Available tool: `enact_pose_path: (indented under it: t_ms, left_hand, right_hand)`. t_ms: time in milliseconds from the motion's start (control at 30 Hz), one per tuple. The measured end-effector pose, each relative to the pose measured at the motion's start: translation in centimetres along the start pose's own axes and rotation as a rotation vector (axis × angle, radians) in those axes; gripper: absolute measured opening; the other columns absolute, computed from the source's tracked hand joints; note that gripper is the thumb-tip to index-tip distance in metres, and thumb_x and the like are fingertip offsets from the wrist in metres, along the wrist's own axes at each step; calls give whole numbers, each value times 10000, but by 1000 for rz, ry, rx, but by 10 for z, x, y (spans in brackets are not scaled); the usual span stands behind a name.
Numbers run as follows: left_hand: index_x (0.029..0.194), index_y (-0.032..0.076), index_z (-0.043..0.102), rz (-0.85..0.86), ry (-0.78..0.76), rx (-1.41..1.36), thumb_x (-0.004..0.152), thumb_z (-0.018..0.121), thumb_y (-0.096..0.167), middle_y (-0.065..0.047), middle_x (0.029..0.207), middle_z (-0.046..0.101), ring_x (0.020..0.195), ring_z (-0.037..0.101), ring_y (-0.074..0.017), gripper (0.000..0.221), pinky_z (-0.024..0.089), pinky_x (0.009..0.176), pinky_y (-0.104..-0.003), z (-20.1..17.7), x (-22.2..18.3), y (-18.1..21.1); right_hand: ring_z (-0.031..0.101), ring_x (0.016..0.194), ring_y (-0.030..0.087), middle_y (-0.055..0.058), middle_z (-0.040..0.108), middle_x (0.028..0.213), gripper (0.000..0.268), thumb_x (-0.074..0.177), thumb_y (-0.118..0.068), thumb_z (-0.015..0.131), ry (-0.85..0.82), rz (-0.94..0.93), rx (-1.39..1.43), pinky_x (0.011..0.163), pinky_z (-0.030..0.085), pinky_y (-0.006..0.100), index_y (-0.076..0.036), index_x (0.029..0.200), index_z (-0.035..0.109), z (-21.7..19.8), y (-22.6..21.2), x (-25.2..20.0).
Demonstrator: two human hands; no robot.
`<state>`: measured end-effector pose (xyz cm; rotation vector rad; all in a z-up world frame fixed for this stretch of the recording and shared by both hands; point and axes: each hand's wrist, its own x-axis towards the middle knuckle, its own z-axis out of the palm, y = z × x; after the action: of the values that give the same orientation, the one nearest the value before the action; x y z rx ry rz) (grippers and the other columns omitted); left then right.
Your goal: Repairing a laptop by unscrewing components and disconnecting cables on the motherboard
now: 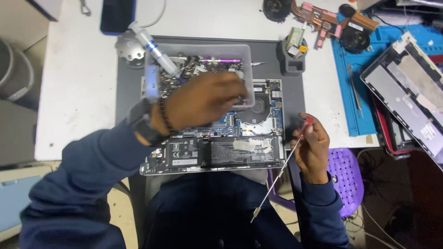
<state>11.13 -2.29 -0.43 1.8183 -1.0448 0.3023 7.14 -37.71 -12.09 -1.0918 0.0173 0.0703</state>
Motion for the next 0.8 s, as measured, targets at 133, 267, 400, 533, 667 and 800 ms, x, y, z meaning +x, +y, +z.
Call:
enact_pose_path:
  t_ms: [133,267,400,533,667,800]
  left_hand:
    - [1065,-70,660,53,-211,-6,865,632,-102,-290,922,675,814,664,-536,204,549,666,-586,43,49,-18]
    - [1002,43,706,106,-376,140,854,678,15,-156,858,684,808,712,-391,153,571,720,-512,103,77,-64]
    - [1225,59,596,208,-253,114,926,572,-41,-197,1005,636,883,670,-474,315,566,723,-589,139,89,-94]
    - [1469,30,469,62,-220,-177,932,584,-112,-302,1191,670,1042,691,-534,568,585,861,-622,85,96,-40]
    - [1538,92,395,-106,-212,-123,1078,422,183,-177,1046,671,851,635,-350,470,540,755,-477,41,68,7]
    - [1384,114,624,-484,-558,218,1048,488,299,-57,1058,741,792,734,-289,407,588,660,-449,10,10,51]
  right_hand:
    - [766,667,178,164,720,831,481,1029,-261,647,-10,-46,13,575,677,271,31,1392,529,-16,9,4]
    - [770,641,234,186,707,820,484,1022,-249,653,-14,-19,89,536,681,313,45,1381,517,-17,9,4]
    - [749,586,210,166,675,778,524,1013,-290,674,-35,-10,177,481,656,277,56,1368,508,-26,13,5]
    - [757,597,225,186,698,831,550,1006,-311,682,-38,-23,180,465,649,277,48,1380,498,-31,19,3]
    - [687,610,193,142,647,786,574,963,-298,745,-64,25,109,479,602,265,38,1374,525,-9,1,-7]
    - [600,599,106,97,633,762,795,912,-372,797,-48,29,-23,486,561,193,24,1510,455,18,-14,-11]
